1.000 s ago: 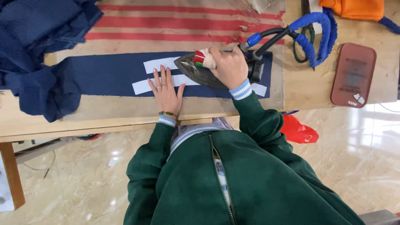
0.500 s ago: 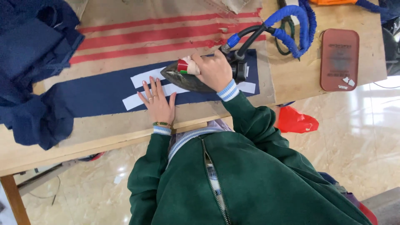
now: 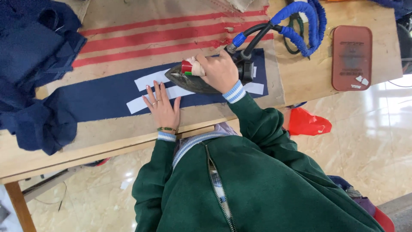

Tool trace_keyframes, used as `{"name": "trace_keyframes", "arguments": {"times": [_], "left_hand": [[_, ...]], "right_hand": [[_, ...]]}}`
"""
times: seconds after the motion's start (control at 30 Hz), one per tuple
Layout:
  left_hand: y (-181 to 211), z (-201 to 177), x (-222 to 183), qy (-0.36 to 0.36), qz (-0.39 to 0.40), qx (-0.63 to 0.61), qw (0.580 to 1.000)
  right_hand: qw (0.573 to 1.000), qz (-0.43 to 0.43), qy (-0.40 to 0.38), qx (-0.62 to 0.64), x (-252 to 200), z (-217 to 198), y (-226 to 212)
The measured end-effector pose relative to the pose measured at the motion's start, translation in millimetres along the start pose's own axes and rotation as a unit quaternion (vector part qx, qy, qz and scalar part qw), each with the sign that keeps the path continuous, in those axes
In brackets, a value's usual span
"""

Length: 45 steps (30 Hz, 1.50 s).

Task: Ironing white fabric patterns onto a blue piece of cloth using an industrial steam iron at a pressing station.

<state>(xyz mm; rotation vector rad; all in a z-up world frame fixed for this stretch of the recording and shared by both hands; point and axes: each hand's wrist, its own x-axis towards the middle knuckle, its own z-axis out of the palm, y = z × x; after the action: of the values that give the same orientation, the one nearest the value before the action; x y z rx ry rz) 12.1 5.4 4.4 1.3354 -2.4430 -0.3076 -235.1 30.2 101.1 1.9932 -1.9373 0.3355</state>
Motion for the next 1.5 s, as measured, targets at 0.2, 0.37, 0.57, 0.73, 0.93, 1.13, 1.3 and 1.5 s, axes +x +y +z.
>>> {"name": "trace_keyframes", "arguments": {"times": [0.2,0.37,0.57,0.73,0.93,1.13,1.3,1.5], "left_hand": [[0,3,3,-0.013,-0.022,0.016,1.000],[3,-6,3,-0.015,-0.025,0.051,0.998],[3,-1,4,-0.015,-0.043,0.053,0.998],[3,0,4,-0.008,-0.056,0.051,0.997],[3,-1,4,-0.024,-0.059,0.063,0.996],[4,-2,4,-0.027,-0.059,0.063,0.996],[5,-4,4,-0.024,-0.058,0.058,0.996],[4,-1,4,-0.035,-0.065,0.068,0.995]], "right_hand": [[1.000,-0.015,0.019,-0.002,-1,8,4],[0.999,-0.031,-0.017,-0.022,3,-10,3],[0.999,-0.026,-0.027,-0.015,2,-7,5],[0.999,-0.026,-0.025,-0.021,1,-6,6],[0.999,-0.027,-0.023,-0.006,1,-7,6],[0.999,-0.024,-0.025,-0.003,0,-6,7],[0.999,-0.028,-0.009,-0.017,2,-8,6],[0.999,-0.027,-0.020,-0.016,0,-6,7]]}}
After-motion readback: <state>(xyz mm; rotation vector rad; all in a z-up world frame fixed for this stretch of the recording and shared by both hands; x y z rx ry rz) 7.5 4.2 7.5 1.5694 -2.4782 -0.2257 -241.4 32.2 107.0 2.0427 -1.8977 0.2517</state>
